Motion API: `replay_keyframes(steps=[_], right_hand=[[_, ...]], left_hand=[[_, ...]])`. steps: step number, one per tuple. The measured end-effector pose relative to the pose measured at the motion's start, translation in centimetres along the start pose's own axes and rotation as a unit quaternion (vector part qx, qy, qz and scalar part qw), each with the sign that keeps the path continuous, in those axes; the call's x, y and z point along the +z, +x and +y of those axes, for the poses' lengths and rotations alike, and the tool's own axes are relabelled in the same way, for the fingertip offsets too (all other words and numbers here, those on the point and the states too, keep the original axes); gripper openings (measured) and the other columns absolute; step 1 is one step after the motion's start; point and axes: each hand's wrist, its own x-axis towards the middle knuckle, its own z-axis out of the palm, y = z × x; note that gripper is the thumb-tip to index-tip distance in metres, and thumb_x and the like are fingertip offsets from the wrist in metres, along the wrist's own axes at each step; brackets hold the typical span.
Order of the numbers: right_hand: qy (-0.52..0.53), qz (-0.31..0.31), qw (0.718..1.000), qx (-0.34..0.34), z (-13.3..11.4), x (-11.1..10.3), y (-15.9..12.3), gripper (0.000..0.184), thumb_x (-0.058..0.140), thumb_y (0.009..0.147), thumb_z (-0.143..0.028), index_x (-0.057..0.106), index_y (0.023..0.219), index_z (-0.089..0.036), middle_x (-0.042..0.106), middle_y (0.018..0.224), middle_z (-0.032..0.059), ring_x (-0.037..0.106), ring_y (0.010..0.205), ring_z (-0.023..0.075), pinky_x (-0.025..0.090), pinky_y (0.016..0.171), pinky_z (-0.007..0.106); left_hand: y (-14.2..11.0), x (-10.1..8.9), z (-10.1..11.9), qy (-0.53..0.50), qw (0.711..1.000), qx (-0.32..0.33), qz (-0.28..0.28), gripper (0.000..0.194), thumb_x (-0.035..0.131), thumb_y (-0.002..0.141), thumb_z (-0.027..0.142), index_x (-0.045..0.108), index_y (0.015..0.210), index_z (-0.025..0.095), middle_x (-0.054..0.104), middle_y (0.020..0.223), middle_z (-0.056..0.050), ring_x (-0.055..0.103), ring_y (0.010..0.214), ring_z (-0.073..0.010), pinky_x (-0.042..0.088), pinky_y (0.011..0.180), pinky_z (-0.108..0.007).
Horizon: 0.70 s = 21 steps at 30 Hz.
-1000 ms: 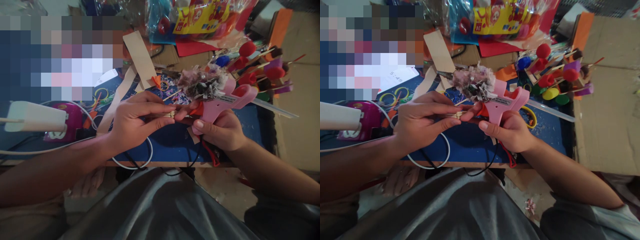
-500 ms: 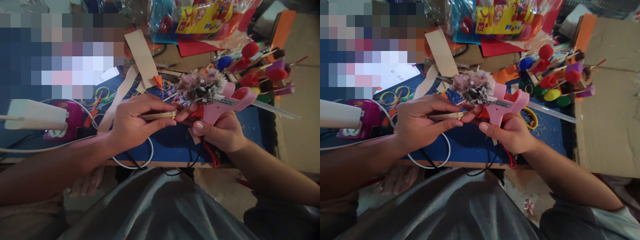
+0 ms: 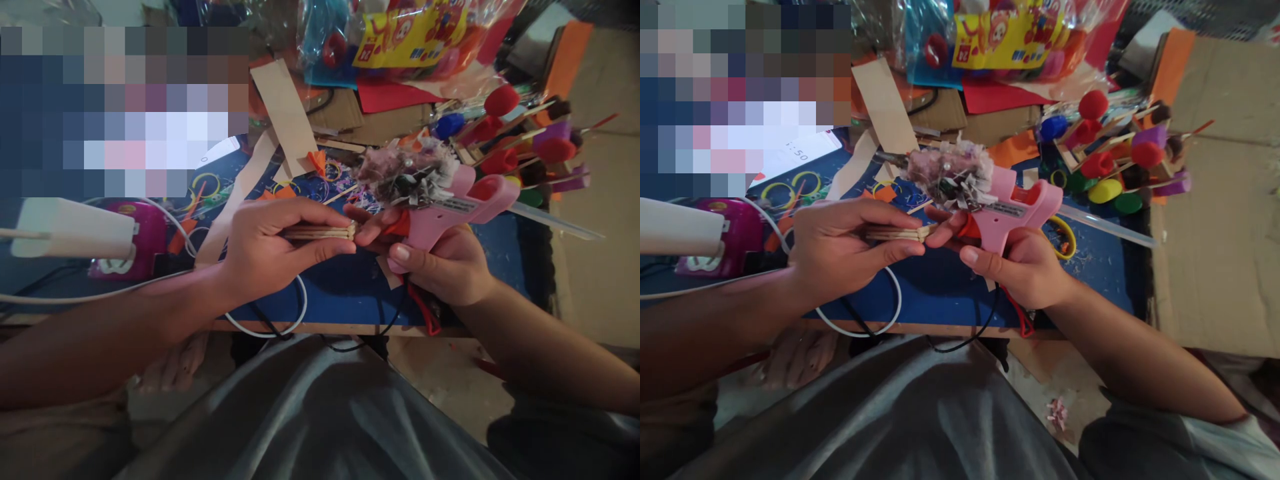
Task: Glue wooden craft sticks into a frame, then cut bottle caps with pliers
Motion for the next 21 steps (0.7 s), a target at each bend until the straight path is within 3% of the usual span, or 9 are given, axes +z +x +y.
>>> replay_keyframes(steps=[5,10,15,21], right_hand=[[-0.027,-0.006,1.0,0.007,-0.07,-0.15,-0.11,0.014,0.087,0.104,-0.039,0.088,0.117,-0.036,0.089,0.114,0.0038,0.072,0.151,0.0321,0.044,0.144,0.056],[0.004,-0.005,1.0,-0.009,-0.09,0.14,-0.03,0.016,0.086,0.105,-0.034,0.089,0.121,-0.038,0.09,0.111,0.0031,0.08,0.138,0.0304,0.051,0.139,0.054],[0.03,-0.009,0.999,-0.015,0.2,0.23,-0.15,0.026,0.082,0.108,-0.025,0.089,0.128,-0.04,0.09,0.122,0.0021,0.078,0.143,0.0275,0.053,0.137,0.054],[0.025,-0.018,0.999,-0.018,0.36,0.07,-0.39,0.024,0.083,0.107,-0.027,0.089,0.127,-0.038,0.09,0.115,0.0026,0.084,0.126,0.0255,0.064,0.125,0.047]], left_hand=[[-0.03,0.13,-0.07,-0.015,1.0,0.021,0.008,0.021,0.099,0.094,0.033,0.086,0.108,0.026,0.092,0.097,-0.002,0.088,0.078,-0.016,0.074,0.069,-0.024],[-0.04,0.09,-0.2,0.006,1.0,0.024,0.01,0.017,0.097,0.097,0.032,0.086,0.109,0.029,0.092,0.098,0.0,0.088,0.079,-0.0146,0.074,0.073,-0.024],[0.11,0.05,-0.43,-0.003,0.998,0.052,0.032,0.019,0.098,0.095,0.038,0.088,0.108,0.027,0.09,0.097,-0.002,0.084,0.076,-0.0145,0.067,0.062,-0.022],[0.13,-0.02,-0.8,0.048,0.996,0.069,0.042,0.022,0.096,0.096,0.048,0.091,0.104,0.028,0.087,0.094,-0.003,0.079,0.077,-0.0152,0.065,0.069,-0.029]])
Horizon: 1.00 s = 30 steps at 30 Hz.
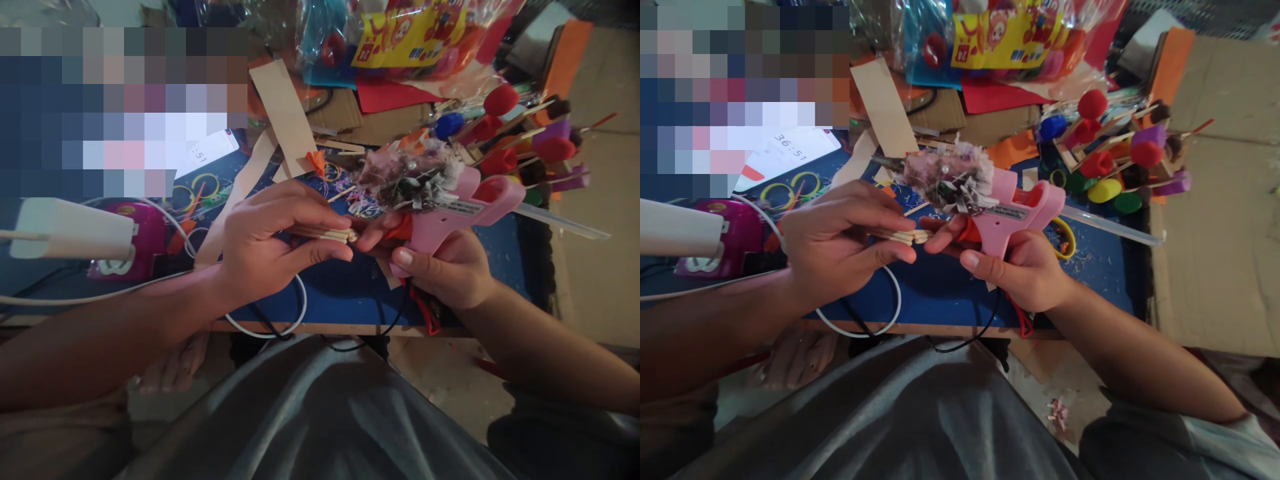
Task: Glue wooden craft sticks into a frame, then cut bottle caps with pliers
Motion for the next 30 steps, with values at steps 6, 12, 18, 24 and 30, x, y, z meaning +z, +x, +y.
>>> replay_keyframes(steps=[6,12,18,24,30], right_hand=[[0.05,0.019,0.998,0.016,-0.3,0.4,0.3,0.019,0.089,0.101,-0.027,0.086,0.12,-0.028,0.09,0.108,0.0045,0.088,0.103,0.0222,0.076,0.095,0.037],[0.09,0.006,0.995,0.036,-0.4,0.4,0.4,0.02,0.088,0.104,-0.024,0.084,0.122,-0.027,0.089,0.106,0.0022,0.088,0.094,0.0167,0.077,0.093,0.031],[0.114,-0.018,0.992,0.045,-0.7,0.3,0.7,0.016,0.086,0.105,-0.023,0.081,0.12,-0.023,0.089,0.103,0.0025,0.089,0.092,0.0147,0.075,0.093,0.026],[0.094,-0.02,0.994,0.057,-1.2,0.0,0.9,0.023,0.09,0.103,-0.03,0.077,0.121,-0.024,0.086,0.102,0.0026,0.087,0.084,0.017,0.072,0.072,0.024],[0.099,-0.001,0.993,0.066,-1.3,-0.1,0.7,0.025,0.094,0.1,-0.031,0.077,0.117,-0.022,0.084,0.099,0.0027,0.088,0.084,0.0164,0.071,0.069,0.021]], left_hand=[[-0.1,-0.1,-0.3,0.02,1.0,-0.008,-0.017,0.024,0.095,0.094,0.053,0.092,0.105,0.032,0.087,0.092,-0.004,0.08,0.078,-0.0174,0.067,0.072,-0.032],[0.5,-0.5,0.2,-0.029,0.994,-0.003,-0.104,0.016,0.09,0.102,0.039,0.09,0.114,0.028,0.089,0.101,-0.006,0.084,0.087,-0.0187,0.069,0.075,-0.031],[1.0,-0.6,0.2,-0.081,0.985,0.001,-0.153,0.016,0.087,0.104,0.029,0.087,0.12,0.027,0.09,0.106,-0.006,0.086,0.093,-0.0177,0.069,0.078,-0.028],[1.1,-0.5,-0.1,-0.079,0.983,-0.007,-0.165,0.017,0.089,0.103,0.037,0.09,0.118,0.031,0.091,0.102,-0.005,0.086,0.089,-0.0186,0.07,0.082,-0.031],[1.2,-0.4,-0.1,-0.096,0.979,0.039,-0.173,0.023,0.089,0.103,0.025,0.086,0.126,0.027,0.092,0.11,-0.005,0.088,0.102,-0.0181,0.071,0.093,-0.029]])
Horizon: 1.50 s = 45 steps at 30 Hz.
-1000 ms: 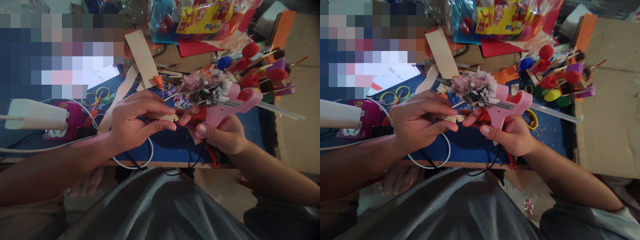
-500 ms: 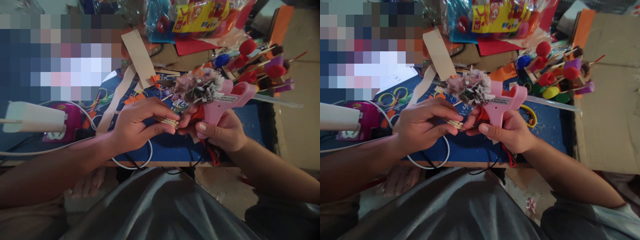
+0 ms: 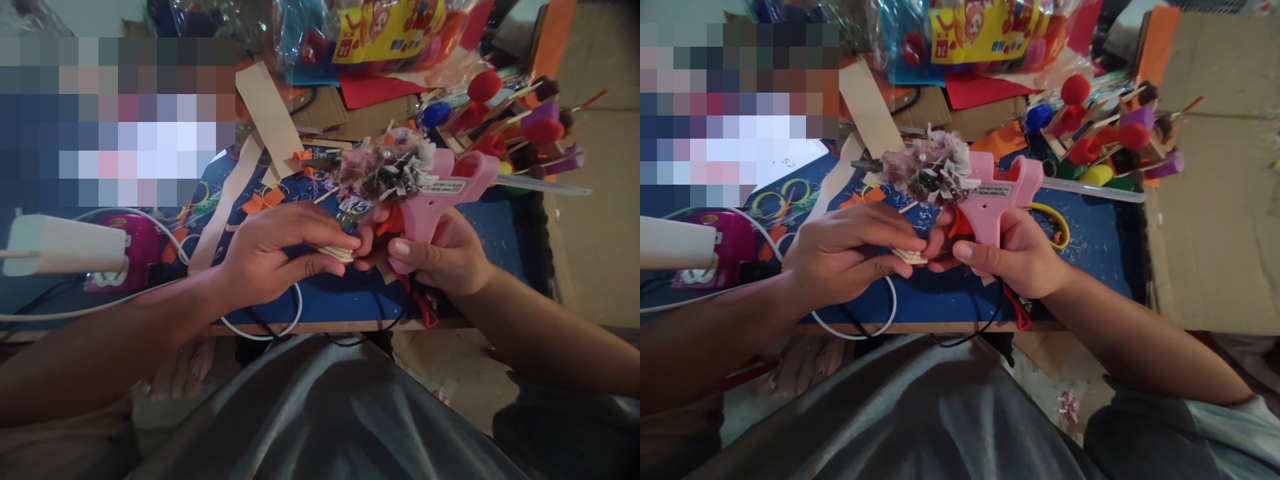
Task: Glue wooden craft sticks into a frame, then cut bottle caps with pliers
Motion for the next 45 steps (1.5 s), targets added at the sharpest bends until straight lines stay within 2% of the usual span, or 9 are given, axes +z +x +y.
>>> replay_keyframes(steps=[5,8,14,17,21,24,30,37,45], right_hand=[[0.025,-0.009,0.999,0.023,0.1,-0.3,-0.1,0.029,0.092,0.102,-0.031,0.068,0.113,-0.02,0.084,0.1,0.0033,0.089,0.087,0.0153,0.071,0.072,0.018],[0.038,-0.017,0.999,0.02,0.0,-0.3,0.0,0.027,0.092,0.103,-0.029,0.07,0.115,-0.019,0.084,0.102,0.003,0.088,0.091,0.0136,0.072,0.083,0.02],[0.018,-0.016,0.999,0.024,-0.3,-0.1,0.2,0.029,0.094,0.1,-0.033,0.075,0.118,-0.022,0.082,0.101,0.0023,0.086,0.09,0.0158,0.075,0.081,0.025],[-0.022,0.006,0.999,0.028,-0.2,-0.2,0.1,0.032,0.096,0.096,-0.041,0.076,0.114,-0.023,0.083,0.103,0.0046,0.083,0.076,0.0168,0.075,0.069,0.029],[-0.073,0.063,0.995,0.029,0.1,-0.2,0.1,0.041,0.105,0.085,-0.043,0.078,0.109,-0.024,0.087,0.112,0.0076,0.069,0.053,0.0124,0.058,0.04,0.025],[-0.085,0.109,0.99,0.043,0.2,0.0,0.3,0.05,0.111,0.074,-0.04,0.079,0.109,-0.025,0.089,0.113,0.0064,0.068,0.05,0.0129,0.051,0.034,0.025],[-0.058,0.119,0.988,0.078,0.0,0.3,0.8,0.052,0.114,0.067,-0.034,0.076,0.1,-0.023,0.087,0.096,0.0033,0.07,0.052,0.014,0.051,0.036,0.024],[-0.062,0.147,0.986,0.051,-0.1,0.4,1.0,0.058,0.116,0.066,-0.036,0.073,0.102,-0.025,0.084,0.086,0.0001,0.074,0.056,0.0177,0.049,0.034,0.025],[-0.063,0.164,0.984,0.006,-0.4,0.9,1.2,0.061,0.117,0.064,-0.042,0.068,0.097,-0.028,0.08,0.08,-0.0033,0.072,0.059,0.0164,0.062,0.049,0.029]], left_hand=[[-0.1,0.0,0.0,0.02,1.0,-0.008,0.003,0.018,0.089,0.103,0.031,0.088,0.121,0.026,0.091,0.11,-0.005,0.088,0.103,-0.0169,0.07,0.093,-0.026],[-0.1,0.1,0.0,0.018,1.0,-0.003,0.007,0.023,0.09,0.102,0.025,0.087,0.124,0.026,0.091,0.109,-0.005,0.087,0.101,-0.0162,0.07,0.092,-0.026],[-0.1,0.3,0.0,0.016,0.999,-0.007,0.027,0.025,0.094,0.098,0.023,0.089,0.122,0.028,0.091,0.104,-0.003,0.087,0.097,-0.0175,0.071,0.09,-0.028],[0.0,0.4,-0.2,0.014,0.999,-0.009,0.04,0.023,0.095,0.097,0.026,0.089,0.12,0.026,0.09,0.102,-0.004,0.086,0.093,-0.0166,0.07,0.085,-0.027],[0.0,0.5,-0.3,-0.005,0.998,-0.007,0.061,0.025,0.097,0.096,0.027,0.09,0.12,0.025,0.089,0.101,-0.005,0.085,0.09,-0.0178,0.07,0.081,-0.029],[-0.2,0.7,-0.3,-0.025,0.996,-0.03,0.083,0.027,0.097,0.095,0.027,0.09,0.121,0.029,0.089,0.103,-0.005,0.085,0.092,-0.0187,0.07,0.081,-0.031],[-0.8,0.8,-0.5,-0.017,0.994,-0.052,0.097,0.024,0.097,0.096,0.036,0.091,0.119,0.032,0.088,0.105,-0.005,0.083,0.092,-0.0185,0.069,0.082,-0.034],[-1.2,0.6,-1.3,-0.005,0.994,-0.039,0.097,0.038,0.097,0.096,0.034,0.089,0.133,0.037,0.083,0.119,-0.007,0.081,0.107,-0.0202,0.07,0.09,-0.037],[-1.4,0.6,-1.3,0.012,0.993,-0.067,0.101,0.04,0.099,0.094,0.038,0.089,0.132,0.043,0.08,0.115,-0.005,0.077,0.098,-0.0184,0.064,0.072,-0.032]])
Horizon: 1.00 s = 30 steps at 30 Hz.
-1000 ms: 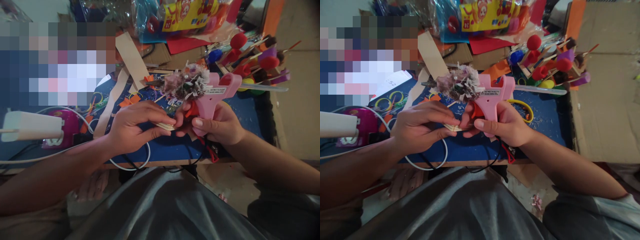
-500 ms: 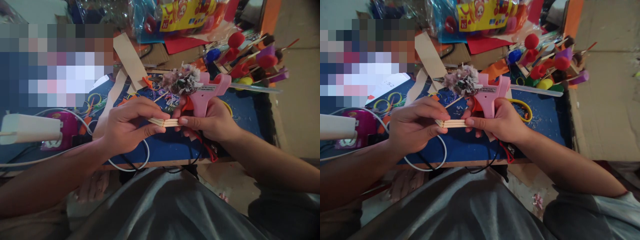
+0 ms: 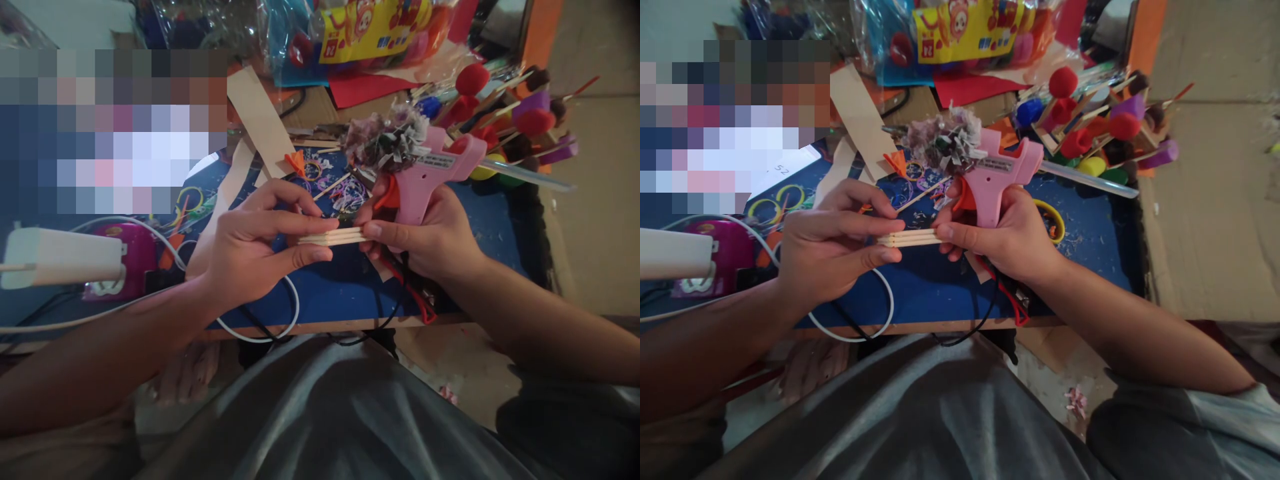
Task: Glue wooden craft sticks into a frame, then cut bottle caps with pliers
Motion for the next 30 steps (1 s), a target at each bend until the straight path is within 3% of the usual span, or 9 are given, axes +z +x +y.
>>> replay_keyframes(steps=[2,7,15,18,23,27,30], right_hand=[[0.0,0.0,1.0,-0.013,0.1,-0.1,0.0,0.06,0.115,0.067,-0.042,0.067,0.099,-0.028,0.079,0.08,-0.0041,0.072,0.059,0.016,0.062,0.049,0.029],[0.014,-0.016,1.0,-0.017,0.2,-0.1,0.0,0.056,0.113,0.072,-0.037,0.066,0.1,-0.028,0.079,0.081,-0.0044,0.073,0.061,0.016,0.063,0.052,0.029],[0.008,-0.003,1.0,0.0,-0.1,0.2,0.1,0.058,0.113,0.069,-0.044,0.064,0.097,-0.029,0.077,0.078,-0.0043,0.069,0.056,0.0167,0.059,0.047,0.031],[0.016,-0.006,1.0,-0.007,0.0,0.1,0.1,0.055,0.113,0.071,-0.041,0.066,0.098,-0.028,0.078,0.08,-0.0039,0.069,0.057,0.0163,0.06,0.049,0.032],[0.016,-0.01,1.0,-0.006,0.1,0.0,0.1,0.057,0.113,0.073,-0.041,0.064,0.1,-0.027,0.077,0.081,-0.0044,0.07,0.058,0.0145,0.061,0.05,0.029],[0.014,0.002,1.0,0.0,0.1,0.1,0.2,0.059,0.114,0.07,-0.042,0.064,0.1,-0.027,0.077,0.081,-0.0038,0.071,0.058,0.0155,0.061,0.048,0.029],[0.014,0.005,1.0,0.003,0.1,0.1,0.2,0.059,0.114,0.069,-0.043,0.065,0.098,-0.028,0.077,0.08,-0.0038,0.071,0.058,0.0154,0.06,0.047,0.029]], left_hand=[[0.0,0.1,0.3,0.001,1.0,-0.021,0.007,0.036,0.099,0.093,0.038,0.091,0.128,0.041,0.081,0.113,-0.005,0.077,0.094,-0.0169,0.061,0.066,-0.028],[0.0,0.2,0.5,0.001,0.999,-0.033,0.021,0.033,0.101,0.092,0.042,0.092,0.124,0.04,0.085,0.11,-0.004,0.079,0.094,-0.0179,0.067,0.083,-0.035],[-0.1,-0.2,0.7,0.026,0.999,-0.047,0.008,0.034,0.098,0.094,0.046,0.091,0.127,0.04,0.088,0.115,-0.004,0.08,0.095,-0.0196,0.068,0.086,-0.038],[0.2,-0.2,1.0,0.007,0.999,-0.031,-0.003,0.03,0.095,0.098,0.037,0.091,0.128,0.038,0.089,0.113,-0.005,0.083,0.096,-0.0195,0.069,0.081,-0.034],[0.5,0.4,1.7,-0.078,0.996,-0.032,-0.023,0.027,0.083,0.105,0.017,0.09,0.129,0.027,0.09,0.112,-0.007,0.084,0.082,-0.0116,0.065,0.061,-0.016],[0.5,0.8,2.1,-0.132,0.988,-0.083,-0.01,0.019,0.078,0.11,0.021,0.088,0.127,0.022,0.088,0.095,-0.004,0.086,0.076,-0.013,0.067,0.059,-0.014],[0.4,0.9,2.2,-0.131,0.984,-0.118,-0.008,0.017,0.078,0.111,0.03,0.087,0.123,0.02,0.087,0.095,-0.005,0.086,0.074,-0.0139,0.069,0.06,-0.016]])
